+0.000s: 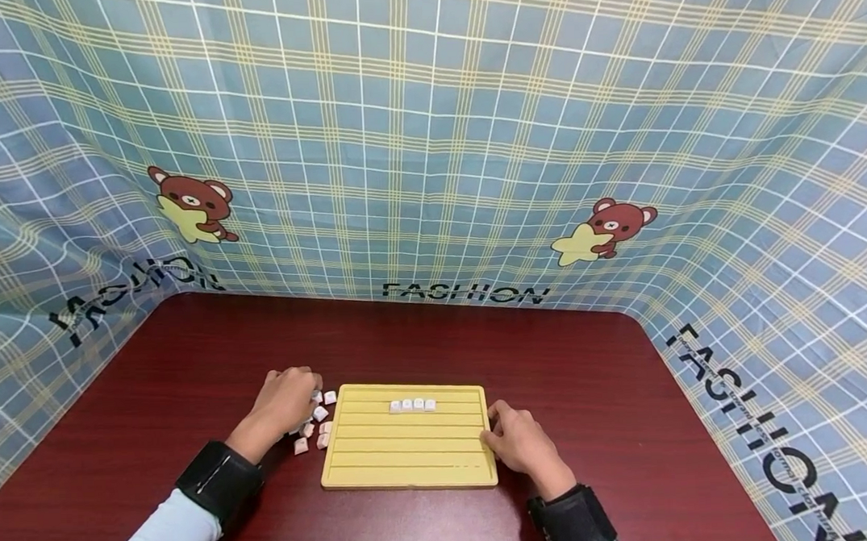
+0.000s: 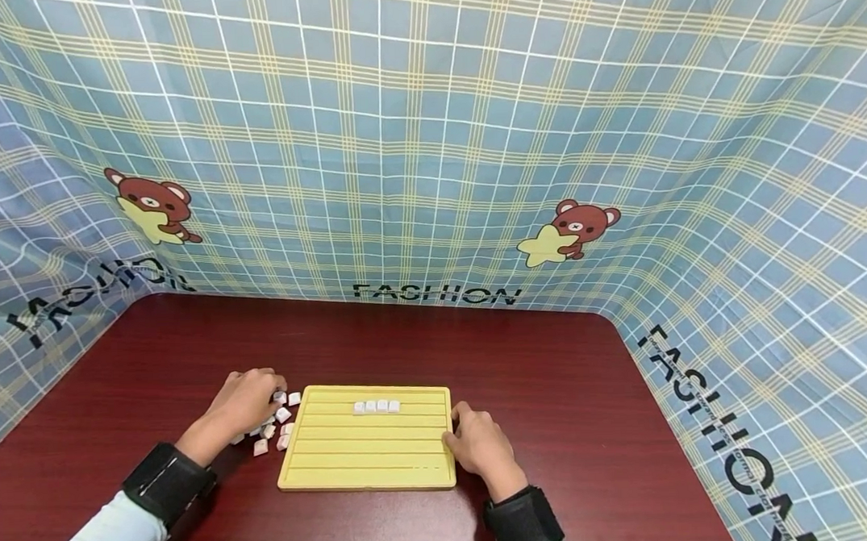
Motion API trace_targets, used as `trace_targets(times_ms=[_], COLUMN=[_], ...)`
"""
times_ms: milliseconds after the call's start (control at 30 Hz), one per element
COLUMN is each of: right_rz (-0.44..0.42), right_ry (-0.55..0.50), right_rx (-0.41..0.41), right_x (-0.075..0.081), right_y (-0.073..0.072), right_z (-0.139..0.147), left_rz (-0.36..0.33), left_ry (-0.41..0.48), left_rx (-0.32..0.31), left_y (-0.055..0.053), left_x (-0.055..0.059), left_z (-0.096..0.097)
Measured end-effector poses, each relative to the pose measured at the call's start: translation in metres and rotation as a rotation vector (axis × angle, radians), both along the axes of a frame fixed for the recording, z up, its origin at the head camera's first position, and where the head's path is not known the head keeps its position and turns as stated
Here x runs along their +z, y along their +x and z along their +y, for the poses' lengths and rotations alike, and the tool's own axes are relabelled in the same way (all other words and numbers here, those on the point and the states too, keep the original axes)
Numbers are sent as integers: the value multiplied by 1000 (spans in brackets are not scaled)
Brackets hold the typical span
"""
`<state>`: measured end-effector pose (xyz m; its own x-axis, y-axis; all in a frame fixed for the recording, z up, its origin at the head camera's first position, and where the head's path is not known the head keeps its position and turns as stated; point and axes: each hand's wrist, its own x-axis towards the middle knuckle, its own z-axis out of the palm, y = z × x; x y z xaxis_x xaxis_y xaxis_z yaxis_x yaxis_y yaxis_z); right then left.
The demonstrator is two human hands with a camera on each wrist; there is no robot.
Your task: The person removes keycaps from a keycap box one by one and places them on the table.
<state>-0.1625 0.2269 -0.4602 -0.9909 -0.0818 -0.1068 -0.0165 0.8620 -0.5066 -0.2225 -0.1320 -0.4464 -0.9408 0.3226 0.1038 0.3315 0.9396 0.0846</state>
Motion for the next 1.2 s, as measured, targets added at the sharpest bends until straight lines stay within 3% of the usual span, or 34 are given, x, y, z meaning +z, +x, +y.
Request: trace_targets(times_ms=[633, 800, 1200], right_rz=[-20, -20, -58], right_ry=[13, 12, -5], right_rx=[-10, -7, -8], right_x=[2, 1, 1], right_y=[0, 0, -1], right_z=[-1, 0, -1], left_rz=[-43, -56, -7], left_ry=[11, 29, 72], left_rx=[10, 19, 13], left_y=[0, 1, 7], left_x=[-1, 3, 16], left_z=[-2, -1, 11])
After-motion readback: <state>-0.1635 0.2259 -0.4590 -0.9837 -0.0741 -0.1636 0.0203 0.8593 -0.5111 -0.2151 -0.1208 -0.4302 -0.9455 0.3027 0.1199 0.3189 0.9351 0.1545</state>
